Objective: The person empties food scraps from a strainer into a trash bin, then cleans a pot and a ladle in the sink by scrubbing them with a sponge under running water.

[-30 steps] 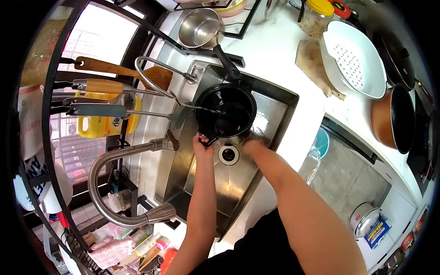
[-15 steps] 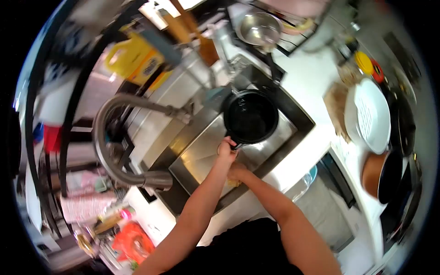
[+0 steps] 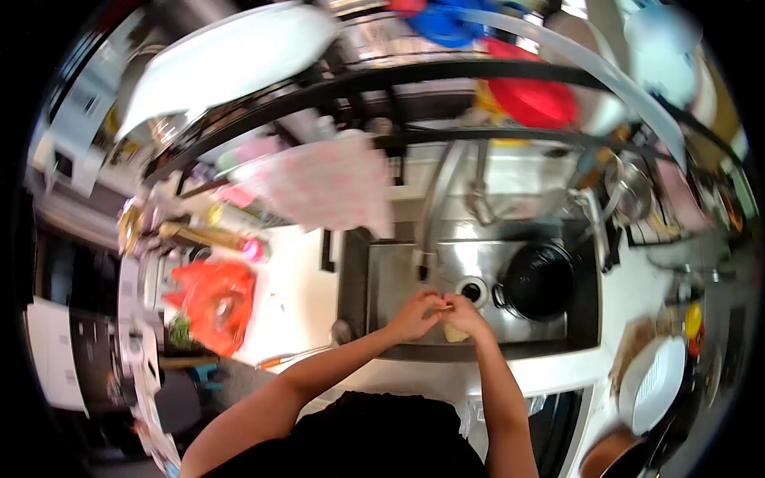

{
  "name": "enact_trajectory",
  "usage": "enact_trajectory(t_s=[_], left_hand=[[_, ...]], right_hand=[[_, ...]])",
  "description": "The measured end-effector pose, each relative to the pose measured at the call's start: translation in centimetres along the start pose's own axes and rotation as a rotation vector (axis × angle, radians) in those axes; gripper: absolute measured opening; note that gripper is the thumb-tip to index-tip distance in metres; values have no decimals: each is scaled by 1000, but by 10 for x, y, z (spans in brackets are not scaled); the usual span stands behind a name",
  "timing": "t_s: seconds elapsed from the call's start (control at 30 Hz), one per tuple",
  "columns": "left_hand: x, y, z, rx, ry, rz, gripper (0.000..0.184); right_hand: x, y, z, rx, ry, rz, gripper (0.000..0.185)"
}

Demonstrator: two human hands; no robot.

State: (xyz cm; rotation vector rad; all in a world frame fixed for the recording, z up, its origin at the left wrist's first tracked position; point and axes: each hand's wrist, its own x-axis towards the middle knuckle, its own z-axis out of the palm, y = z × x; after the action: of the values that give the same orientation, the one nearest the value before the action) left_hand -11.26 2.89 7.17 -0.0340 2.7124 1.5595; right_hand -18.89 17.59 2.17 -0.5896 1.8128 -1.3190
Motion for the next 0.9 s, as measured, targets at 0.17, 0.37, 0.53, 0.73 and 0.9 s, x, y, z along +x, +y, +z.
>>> enact_trajectory(t_s=[0.17,0.37,0.53,0.73,0.9], left_hand=[[-57,56,-73,-102,89,-44,39],[-102,15,-64,233,300,34,45],[-130,15,-76,13,194,-61,34],[-134,9,-93,-36,168,-26,24],[-137,1,-86,4,191,51,19]], right_hand=[[0,-123,13,195,-117,46,23],[96,173,120,-866,366,-434,22],[113,20,107,-44,185,-232,15],[123,12,91,-612,234,-659,13],[128,162,135,18,389,91,12]])
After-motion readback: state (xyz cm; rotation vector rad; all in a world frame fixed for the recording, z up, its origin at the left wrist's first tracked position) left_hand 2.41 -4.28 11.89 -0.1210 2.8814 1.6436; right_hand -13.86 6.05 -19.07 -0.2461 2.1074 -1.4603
